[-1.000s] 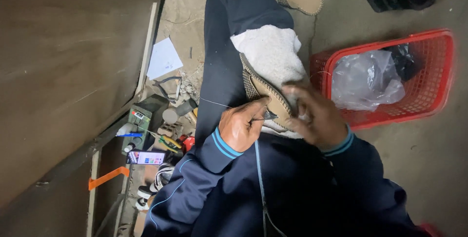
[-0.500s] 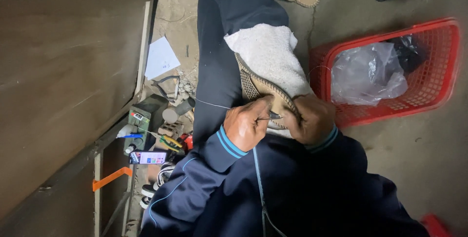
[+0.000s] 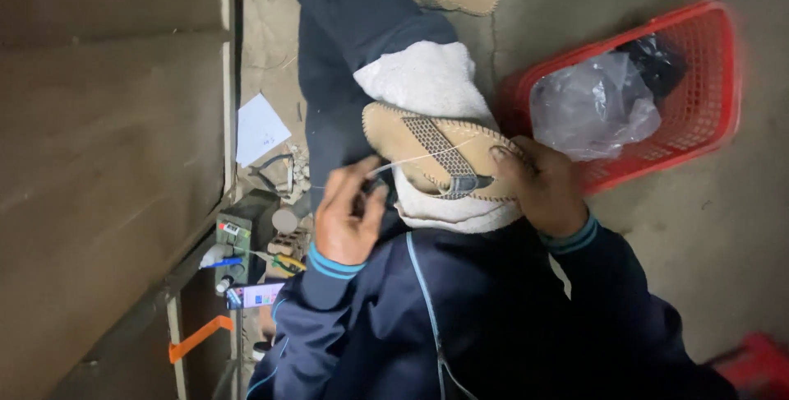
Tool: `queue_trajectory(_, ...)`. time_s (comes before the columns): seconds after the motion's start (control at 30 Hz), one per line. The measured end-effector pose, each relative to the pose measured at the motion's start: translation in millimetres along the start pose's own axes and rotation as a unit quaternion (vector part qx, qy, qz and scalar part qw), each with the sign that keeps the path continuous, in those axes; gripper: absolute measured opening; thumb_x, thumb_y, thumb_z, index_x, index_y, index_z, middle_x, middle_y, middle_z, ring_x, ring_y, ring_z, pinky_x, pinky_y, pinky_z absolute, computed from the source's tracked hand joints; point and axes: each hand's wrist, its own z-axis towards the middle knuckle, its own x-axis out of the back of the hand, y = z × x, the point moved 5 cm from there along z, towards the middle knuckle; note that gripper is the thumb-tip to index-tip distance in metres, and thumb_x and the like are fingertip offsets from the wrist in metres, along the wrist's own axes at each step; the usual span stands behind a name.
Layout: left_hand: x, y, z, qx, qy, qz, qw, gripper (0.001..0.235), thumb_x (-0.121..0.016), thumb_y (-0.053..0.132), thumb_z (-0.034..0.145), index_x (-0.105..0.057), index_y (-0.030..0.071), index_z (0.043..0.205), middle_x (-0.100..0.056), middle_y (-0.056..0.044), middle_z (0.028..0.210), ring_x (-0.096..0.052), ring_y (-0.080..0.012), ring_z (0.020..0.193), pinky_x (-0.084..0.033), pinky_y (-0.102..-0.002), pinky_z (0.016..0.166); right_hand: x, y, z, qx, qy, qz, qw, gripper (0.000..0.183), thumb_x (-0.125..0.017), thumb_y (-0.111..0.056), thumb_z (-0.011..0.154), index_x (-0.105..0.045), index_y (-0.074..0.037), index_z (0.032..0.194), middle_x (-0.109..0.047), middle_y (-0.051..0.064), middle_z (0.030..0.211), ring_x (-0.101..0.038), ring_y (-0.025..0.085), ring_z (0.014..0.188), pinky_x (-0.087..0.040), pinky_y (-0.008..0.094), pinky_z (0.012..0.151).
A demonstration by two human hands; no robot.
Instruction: The person sits on the floor and sews a patterned sandal using a needle and thread. They hold the sandal on their lap and repeatedly pass the needle through the sole and strap, pulling the thread tight to secure the parts.
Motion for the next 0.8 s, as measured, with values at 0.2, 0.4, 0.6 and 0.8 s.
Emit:
queue_trajectory(0.2, 15.4, -28.1, -13.8, 0.077, -0.034, -0.04, 0.996, 0.034, -0.061, 0.003, 0.099, -0.068, 0.002, 0.132, -0.072, -0.021, 0.104, -0.074, -0.034, 0.084, -0.059, -0.043, 0.079, -10.0, -22.3, -1.1, 0.108, -0.026, -0.033, 0.993, 0.032, -0.068, -0.019, 0.101, -0.072, 0.009, 0.115, -0.069, 0.023, 0.087, -0.072, 0.031, 0.09, -0.054, 0.035, 0.088)
queue_trajectory(0.4, 12.4, 17.0, 10.7, 0.079, -0.053, -0.081, 0.992, 0.037, -0.066, 0.006, 0.098, -0.067, 0.001, 0.134, -0.077, -0.02, 0.096, -0.072, -0.0228, 0.063, -0.061, -0.04, 0.065, -20.3, -44.6, 12.4, 0.008, -0.06, 0.109, 0.992, 0.039, -0.072, -0.032, 0.092, -0.074, 0.001, 0.114, -0.075, 0.02, 0.099, -0.073, 0.034, 0.099, -0.055, 0.045, 0.089)
queue_trajectory(0.6, -27.0, 57.6, 44.2, -0.022, -0.11, -0.056, 0.992, 0.027, -0.067, 0.012, 0.097, -0.076, 0.013, 0.122, -0.076, -0.01, 0.1, -0.077, -0.034, 0.079, -0.061, -0.038, 0.069, -21.0, -43.1, 23.2, 0.005, -0.041, 0.051, 0.998, 0.04, -0.071, -0.034, 0.095, -0.072, 0.001, 0.116, -0.075, 0.021, 0.104, -0.073, 0.034, 0.106, -0.055, 0.047, 0.089)
queue_trajectory(0.8, -42.8, 47.3, 44.0, -0.038, -0.115, -0.006, 0.993, 0.026, -0.064, 0.017, 0.101, -0.075, 0.017, 0.124, -0.073, -0.006, 0.096, -0.074, -0.0334, 0.075, -0.061, -0.039, 0.066, -24.9, -43.9, 29.7, -0.053, -0.063, 0.008, 0.997, 0.046, -0.072, -0.038, 0.091, -0.072, -0.001, 0.119, -0.075, 0.021, 0.105, -0.073, 0.036, 0.106, -0.053, 0.047, 0.091)
